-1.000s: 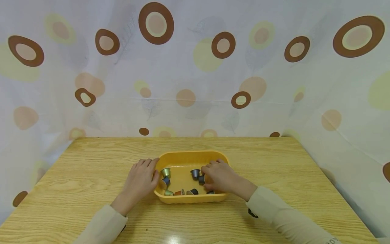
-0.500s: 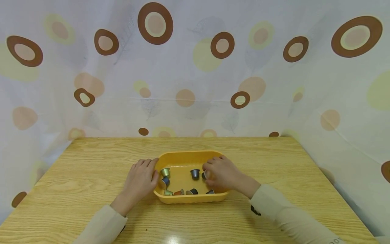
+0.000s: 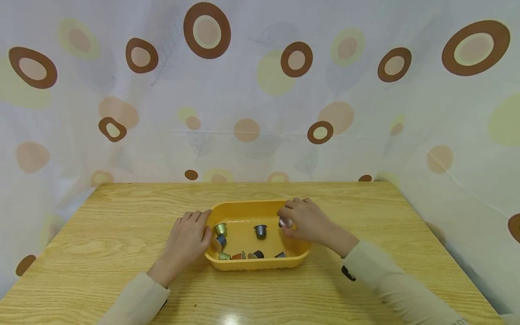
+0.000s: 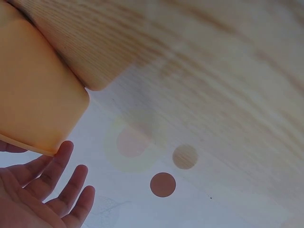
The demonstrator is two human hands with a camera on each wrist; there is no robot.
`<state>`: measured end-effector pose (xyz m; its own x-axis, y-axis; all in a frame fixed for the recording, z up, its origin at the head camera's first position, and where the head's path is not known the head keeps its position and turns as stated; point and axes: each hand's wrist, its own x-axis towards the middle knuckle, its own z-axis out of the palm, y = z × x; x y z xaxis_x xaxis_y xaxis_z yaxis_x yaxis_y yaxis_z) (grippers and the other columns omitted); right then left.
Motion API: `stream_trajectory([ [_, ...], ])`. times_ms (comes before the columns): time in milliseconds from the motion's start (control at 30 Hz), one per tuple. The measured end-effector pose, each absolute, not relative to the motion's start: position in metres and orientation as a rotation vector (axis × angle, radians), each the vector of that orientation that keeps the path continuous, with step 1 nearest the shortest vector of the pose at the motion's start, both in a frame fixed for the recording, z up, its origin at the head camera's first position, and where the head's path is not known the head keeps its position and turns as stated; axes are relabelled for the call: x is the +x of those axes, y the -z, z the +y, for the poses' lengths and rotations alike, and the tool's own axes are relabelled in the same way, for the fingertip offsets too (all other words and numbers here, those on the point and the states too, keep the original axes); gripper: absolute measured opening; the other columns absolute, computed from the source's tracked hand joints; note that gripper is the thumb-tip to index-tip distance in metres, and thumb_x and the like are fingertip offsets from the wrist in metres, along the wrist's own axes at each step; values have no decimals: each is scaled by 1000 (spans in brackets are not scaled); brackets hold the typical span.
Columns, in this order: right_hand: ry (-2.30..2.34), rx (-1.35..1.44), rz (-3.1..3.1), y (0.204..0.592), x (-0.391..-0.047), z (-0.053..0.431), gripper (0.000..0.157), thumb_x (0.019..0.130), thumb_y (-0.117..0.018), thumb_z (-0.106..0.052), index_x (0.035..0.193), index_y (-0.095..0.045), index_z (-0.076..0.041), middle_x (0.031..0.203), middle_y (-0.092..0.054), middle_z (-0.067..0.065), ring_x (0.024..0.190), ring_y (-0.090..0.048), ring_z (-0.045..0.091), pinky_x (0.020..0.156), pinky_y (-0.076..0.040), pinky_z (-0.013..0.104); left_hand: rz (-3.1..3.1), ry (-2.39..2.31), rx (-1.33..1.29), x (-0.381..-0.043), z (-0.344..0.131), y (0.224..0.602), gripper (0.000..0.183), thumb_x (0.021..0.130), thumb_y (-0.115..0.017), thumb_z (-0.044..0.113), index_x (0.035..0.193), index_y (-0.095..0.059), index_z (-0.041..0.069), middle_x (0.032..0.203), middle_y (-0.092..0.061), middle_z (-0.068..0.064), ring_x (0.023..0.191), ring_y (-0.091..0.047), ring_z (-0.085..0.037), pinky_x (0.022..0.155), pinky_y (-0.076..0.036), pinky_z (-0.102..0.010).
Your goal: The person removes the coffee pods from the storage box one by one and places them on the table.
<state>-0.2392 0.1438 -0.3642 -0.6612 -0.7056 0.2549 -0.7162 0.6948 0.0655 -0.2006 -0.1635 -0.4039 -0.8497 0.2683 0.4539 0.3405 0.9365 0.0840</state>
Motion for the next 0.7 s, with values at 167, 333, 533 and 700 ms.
stream_trajectory([
  [167,-31,1087,-2668,359,-241,148,34,78,-66,-32,106,-63,-14,96,-62,-1,91,-57,20,79,-47,43,-2642,222,-443,-201,-164,404,38,85,-55,20,119,-58,4,106,-65,-10,99,-57,-29,84,-48,-44],
  [333,-48,1061,-2641,355,-244,153,33,77,-68,-31,102,-62,-12,97,-64,1,90,-57,21,79,-48,42,-2636,222,-448,-201,-164,404,38,84,-55,20,119,-58,4,106,-65,-10,98,-58,-29,83,-48,-43],
  [533,-98,1043,-2599,348,-245,160,29,74,-71,-29,96,-62,-13,94,-63,1,88,-55,20,77,-47,42,-2648,219,-439,-201,-164,404,38,84,-55,20,119,-58,5,107,-64,-10,99,-57,-29,83,-48,-43],
  [700,-113,1015,-2575,343,-248,168,29,73,-72,-26,96,-64,-12,93,-62,1,86,-54,20,75,-48,42,-2649,214,-435,-200,-164,403,38,85,-54,20,120,-58,5,107,-64,-9,99,-57,-28,83,-48,-43],
])
